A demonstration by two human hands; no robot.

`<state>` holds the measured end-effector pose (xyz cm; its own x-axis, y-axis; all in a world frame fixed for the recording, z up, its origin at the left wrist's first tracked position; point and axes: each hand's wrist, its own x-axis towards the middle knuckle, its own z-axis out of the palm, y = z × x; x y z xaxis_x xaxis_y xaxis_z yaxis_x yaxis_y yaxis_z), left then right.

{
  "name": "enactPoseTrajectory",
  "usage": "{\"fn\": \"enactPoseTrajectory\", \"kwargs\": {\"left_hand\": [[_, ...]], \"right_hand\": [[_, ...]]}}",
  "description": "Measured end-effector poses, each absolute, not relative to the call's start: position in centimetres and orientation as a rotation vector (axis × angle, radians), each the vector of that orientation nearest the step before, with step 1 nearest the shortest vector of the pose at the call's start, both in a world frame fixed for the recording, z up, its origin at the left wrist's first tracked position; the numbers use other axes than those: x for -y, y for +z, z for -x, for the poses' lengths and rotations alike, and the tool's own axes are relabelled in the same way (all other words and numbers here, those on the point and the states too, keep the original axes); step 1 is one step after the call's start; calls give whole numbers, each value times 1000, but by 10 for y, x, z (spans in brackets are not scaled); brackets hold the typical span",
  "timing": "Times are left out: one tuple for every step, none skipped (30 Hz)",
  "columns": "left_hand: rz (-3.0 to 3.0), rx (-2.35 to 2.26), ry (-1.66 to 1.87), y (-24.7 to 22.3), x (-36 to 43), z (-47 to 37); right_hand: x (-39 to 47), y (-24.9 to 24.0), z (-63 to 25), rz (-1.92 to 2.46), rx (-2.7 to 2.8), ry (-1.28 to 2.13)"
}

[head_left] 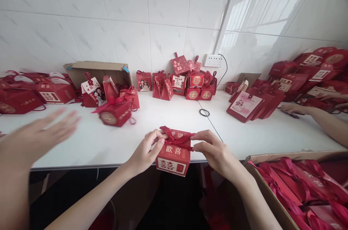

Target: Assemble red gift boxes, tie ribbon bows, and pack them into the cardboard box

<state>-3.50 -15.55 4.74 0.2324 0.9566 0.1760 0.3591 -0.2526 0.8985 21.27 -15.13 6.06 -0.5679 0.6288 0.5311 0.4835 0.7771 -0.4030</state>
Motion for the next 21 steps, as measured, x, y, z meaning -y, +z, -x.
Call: {"fn": "enactPoseTrajectory", "kwargs": {"left_hand": [[-1757,-1236,986,48,155,36],[-1764,-1244,970,48,155,36],[-1775,-1247,959,48,155,36],[-1792,-1246,951,49,155,36],[-1813,-1246,946,49,155,35],[-1835,-1248,941,50,155,35],[-1857,-1254,937,51,155,34],[-1879,-1264,929,52,156,33],[-1901,-1276,919,53,157,32],[-1923,-1291,914,55,158,31],[-1943,-1305,914,56,159,30],[-1960,-1313,917,56,160,30],[-1970,-1314,920,57,161,29],[-1976,-1305,920,57,162,28],[-1982,-1288,920,57,163,28],[-1996,-1265,926,56,164,27],[-2020,-1246,946,56,164,27],[-2053,-1235,979,54,163,26],[-2091,-1234,1020,53,163,26],[-2129,-1243,1065,52,163,26],[-2159,-1254,1110,50,162,25]], "right_hand": [[151,63,-214,838,2288,276],[150,66,-215,852,2281,272],[149,70,-214,872,2261,263],[147,74,-211,895,2226,253],[144,78,-207,917,2181,244],[141,82,-200,941,2142,241],[137,86,-193,964,2119,249],[134,89,-184,984,2123,267],[130,92,-175,1001,2157,292],[127,94,-167,1019,2209,319],[125,96,-160,1040,2263,350],[123,97,-154,1057,2309,390],[121,98,-150,1065,2340,437],[120,98,-147,1067,2357,488],[119,99,-146,1067,2360,543],[118,99,-146,1069,2350,592],[116,99,-146,1075,2335,628],[115,98,-147,1094,2310,652],[114,98,-149,1118,2273,675],[113,98,-150,1137,2236,714],[112,97,-152,1147,2200,768]]}}
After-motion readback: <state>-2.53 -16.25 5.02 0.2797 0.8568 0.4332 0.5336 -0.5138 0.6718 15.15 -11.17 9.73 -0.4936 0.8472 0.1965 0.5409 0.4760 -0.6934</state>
